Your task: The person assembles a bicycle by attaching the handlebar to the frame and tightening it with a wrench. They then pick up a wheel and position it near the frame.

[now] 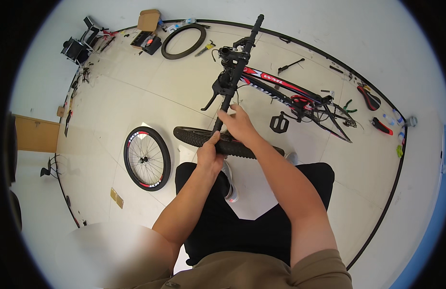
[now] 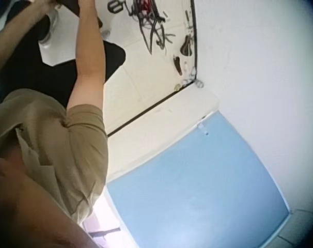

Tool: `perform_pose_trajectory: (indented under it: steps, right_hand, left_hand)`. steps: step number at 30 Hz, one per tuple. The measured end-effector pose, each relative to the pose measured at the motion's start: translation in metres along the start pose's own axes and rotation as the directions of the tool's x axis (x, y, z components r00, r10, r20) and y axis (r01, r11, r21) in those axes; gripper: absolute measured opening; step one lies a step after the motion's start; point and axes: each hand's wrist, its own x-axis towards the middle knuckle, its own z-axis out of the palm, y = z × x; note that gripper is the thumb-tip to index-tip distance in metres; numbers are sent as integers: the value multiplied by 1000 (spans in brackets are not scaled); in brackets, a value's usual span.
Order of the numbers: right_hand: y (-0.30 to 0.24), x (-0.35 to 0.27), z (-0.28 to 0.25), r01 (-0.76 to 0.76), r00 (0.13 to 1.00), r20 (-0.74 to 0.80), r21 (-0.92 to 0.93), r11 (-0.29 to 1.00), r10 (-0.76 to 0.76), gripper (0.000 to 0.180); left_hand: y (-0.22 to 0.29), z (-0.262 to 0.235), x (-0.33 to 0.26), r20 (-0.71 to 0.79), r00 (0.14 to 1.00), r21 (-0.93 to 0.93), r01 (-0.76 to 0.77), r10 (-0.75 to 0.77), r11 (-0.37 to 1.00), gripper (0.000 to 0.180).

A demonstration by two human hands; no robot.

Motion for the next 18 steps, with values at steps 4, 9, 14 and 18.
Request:
perform_pose_trajectory:
  steps: [4, 9, 14, 18]
  right_hand:
    - [32, -69, -30, 396, 918, 190, -436, 808, -347, 71]
    - [56, -76, -44, 338, 939, 240, -780, 527, -247, 53]
    - [71, -68, -54, 394, 909, 230, -750, 532, -348, 38]
    - [52, -67, -42, 407, 904, 271, -780, 475, -330, 35]
  left_hand:
    - [-3, -5, 7, 34, 999, 46, 7, -9, 999, 18]
    - [18, 7, -21, -68, 986, 401, 167, -152, 901, 42]
    - [52, -14, -37, 215, 965, 939, -246, 149, 239, 33]
    - [51, 36, 9, 666, 561, 722, -652, 492, -234, 42]
